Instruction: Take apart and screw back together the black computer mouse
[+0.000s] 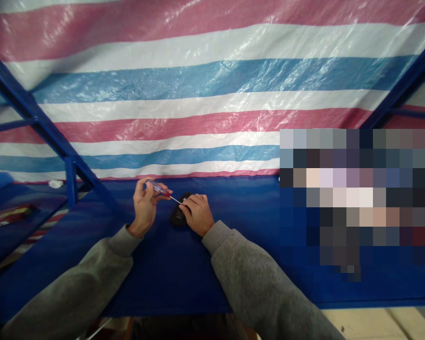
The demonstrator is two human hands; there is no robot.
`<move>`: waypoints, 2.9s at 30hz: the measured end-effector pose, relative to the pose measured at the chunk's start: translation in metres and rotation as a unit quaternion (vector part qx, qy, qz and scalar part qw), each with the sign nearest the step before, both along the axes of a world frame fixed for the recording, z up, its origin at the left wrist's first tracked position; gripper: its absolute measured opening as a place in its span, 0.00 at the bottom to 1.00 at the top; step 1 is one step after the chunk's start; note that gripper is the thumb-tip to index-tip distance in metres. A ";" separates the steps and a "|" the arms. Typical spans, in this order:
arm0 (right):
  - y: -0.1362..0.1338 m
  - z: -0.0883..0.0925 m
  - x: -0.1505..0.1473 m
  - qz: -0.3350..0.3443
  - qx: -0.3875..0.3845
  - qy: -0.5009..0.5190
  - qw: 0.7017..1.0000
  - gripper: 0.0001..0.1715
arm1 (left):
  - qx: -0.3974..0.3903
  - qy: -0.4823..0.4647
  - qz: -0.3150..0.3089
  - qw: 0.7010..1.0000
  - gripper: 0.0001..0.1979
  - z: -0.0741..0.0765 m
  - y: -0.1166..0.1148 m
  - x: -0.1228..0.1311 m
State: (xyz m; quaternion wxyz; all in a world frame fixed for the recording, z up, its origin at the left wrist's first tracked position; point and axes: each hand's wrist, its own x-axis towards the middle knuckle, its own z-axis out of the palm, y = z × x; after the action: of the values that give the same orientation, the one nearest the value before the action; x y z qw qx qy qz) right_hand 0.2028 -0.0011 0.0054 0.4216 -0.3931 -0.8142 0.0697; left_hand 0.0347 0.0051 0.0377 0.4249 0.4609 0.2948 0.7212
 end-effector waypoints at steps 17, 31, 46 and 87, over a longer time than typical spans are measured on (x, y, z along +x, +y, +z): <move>0.000 0.000 0.000 0.004 0.017 0.024 1.000 0.10 | 0.016 0.011 0.000 1.000 0.14 0.001 0.000 0.000; 0.001 -0.003 0.000 0.009 0.042 0.030 0.999 0.10 | 0.018 0.045 -0.003 0.999 0.11 -0.001 0.001 0.000; 0.001 -0.002 -0.001 0.007 0.060 0.046 0.997 0.10 | 0.011 0.052 0.001 0.999 0.13 0.000 0.000 0.001; 0.002 -0.009 0.000 0.030 -0.020 -0.068 0.997 0.20 | 0.030 -0.030 0.111 0.993 0.17 0.017 0.008 -0.012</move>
State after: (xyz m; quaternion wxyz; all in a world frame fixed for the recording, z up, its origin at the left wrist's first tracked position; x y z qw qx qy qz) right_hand 0.2028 0.0008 -0.0041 0.3554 -0.3808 -0.8507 0.0715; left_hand 0.0229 0.0130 0.0546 0.3368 0.4161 0.3094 0.7860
